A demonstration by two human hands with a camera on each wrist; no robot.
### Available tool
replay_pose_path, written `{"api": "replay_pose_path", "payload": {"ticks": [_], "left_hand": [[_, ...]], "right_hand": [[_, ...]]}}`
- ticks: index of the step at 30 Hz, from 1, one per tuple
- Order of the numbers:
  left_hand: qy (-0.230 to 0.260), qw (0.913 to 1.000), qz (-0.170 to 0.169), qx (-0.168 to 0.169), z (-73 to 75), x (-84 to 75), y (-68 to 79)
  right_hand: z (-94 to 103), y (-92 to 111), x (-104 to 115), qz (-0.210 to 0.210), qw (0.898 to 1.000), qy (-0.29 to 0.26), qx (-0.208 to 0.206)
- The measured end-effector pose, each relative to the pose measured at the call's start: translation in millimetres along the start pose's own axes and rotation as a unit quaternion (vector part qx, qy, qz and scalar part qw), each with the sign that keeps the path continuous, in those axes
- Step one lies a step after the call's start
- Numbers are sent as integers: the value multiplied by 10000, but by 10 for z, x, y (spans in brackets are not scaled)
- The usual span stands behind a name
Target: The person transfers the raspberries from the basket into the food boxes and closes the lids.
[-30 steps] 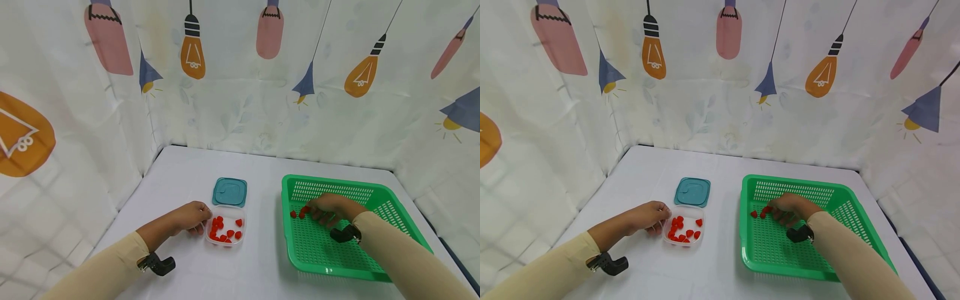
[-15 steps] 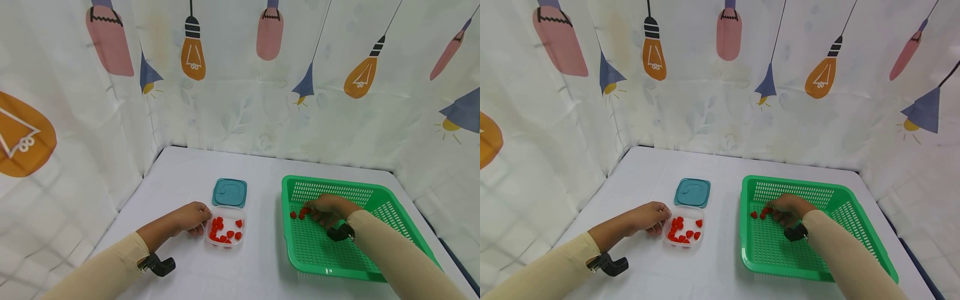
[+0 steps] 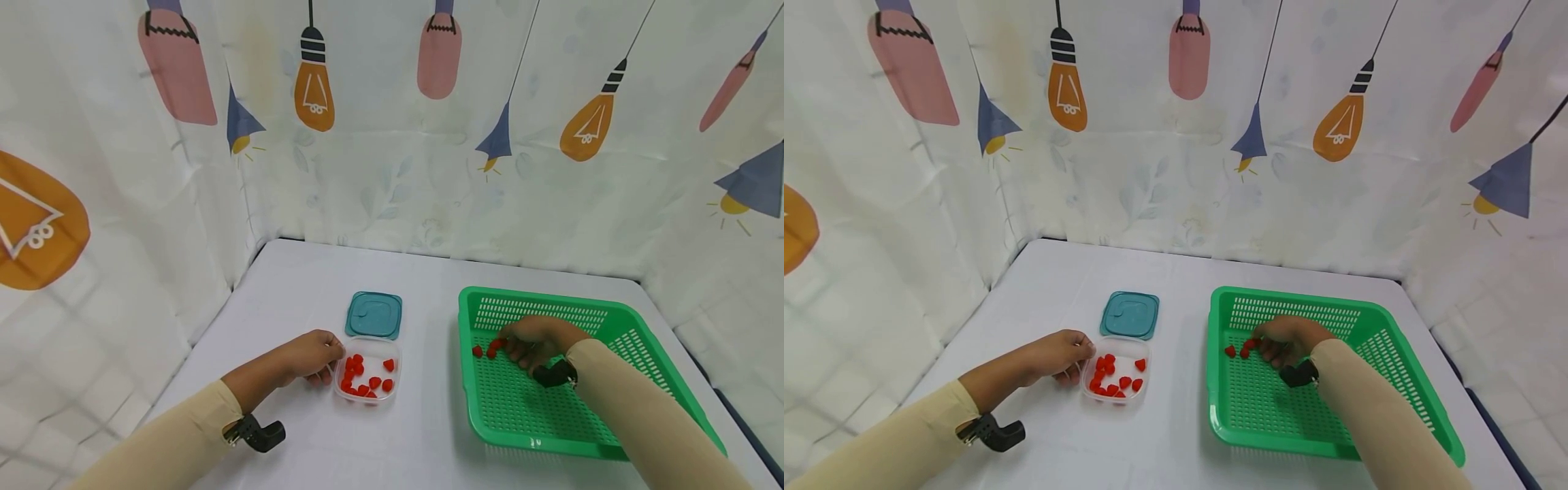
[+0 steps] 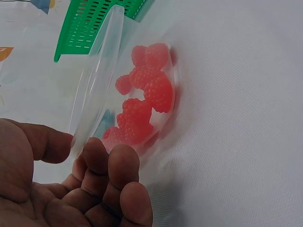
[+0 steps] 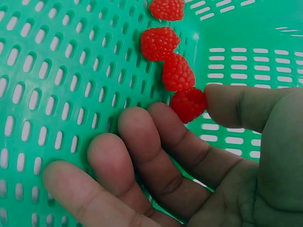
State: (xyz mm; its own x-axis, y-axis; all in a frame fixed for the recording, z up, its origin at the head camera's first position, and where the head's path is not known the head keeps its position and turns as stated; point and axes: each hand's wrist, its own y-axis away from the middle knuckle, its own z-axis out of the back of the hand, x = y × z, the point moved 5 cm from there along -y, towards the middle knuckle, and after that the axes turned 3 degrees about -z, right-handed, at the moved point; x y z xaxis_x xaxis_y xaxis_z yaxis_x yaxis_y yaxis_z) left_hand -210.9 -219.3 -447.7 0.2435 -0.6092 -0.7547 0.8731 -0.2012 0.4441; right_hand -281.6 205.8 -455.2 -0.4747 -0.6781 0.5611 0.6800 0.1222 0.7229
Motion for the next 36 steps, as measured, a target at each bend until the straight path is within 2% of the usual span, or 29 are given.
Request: {"api": "replay_pose_path", "payload": {"ticks": [10, 15, 26, 36], "left_hand": [[-6, 10000, 23, -5, -3, -21, 27], [13, 10000, 23, -26, -11, -12, 25], [-31, 10000, -20, -55, -33, -1, 22], [-89, 9999, 65, -36, -4, -36, 26]], "right_hand": [[13, -36, -39, 17, 9999, -144, -7], [8, 17, -43, 80, 9999, -84, -36], [-3, 126, 4, 292, 9991, -191, 233], [46, 196, 95, 595, 9981, -96, 142]]}}
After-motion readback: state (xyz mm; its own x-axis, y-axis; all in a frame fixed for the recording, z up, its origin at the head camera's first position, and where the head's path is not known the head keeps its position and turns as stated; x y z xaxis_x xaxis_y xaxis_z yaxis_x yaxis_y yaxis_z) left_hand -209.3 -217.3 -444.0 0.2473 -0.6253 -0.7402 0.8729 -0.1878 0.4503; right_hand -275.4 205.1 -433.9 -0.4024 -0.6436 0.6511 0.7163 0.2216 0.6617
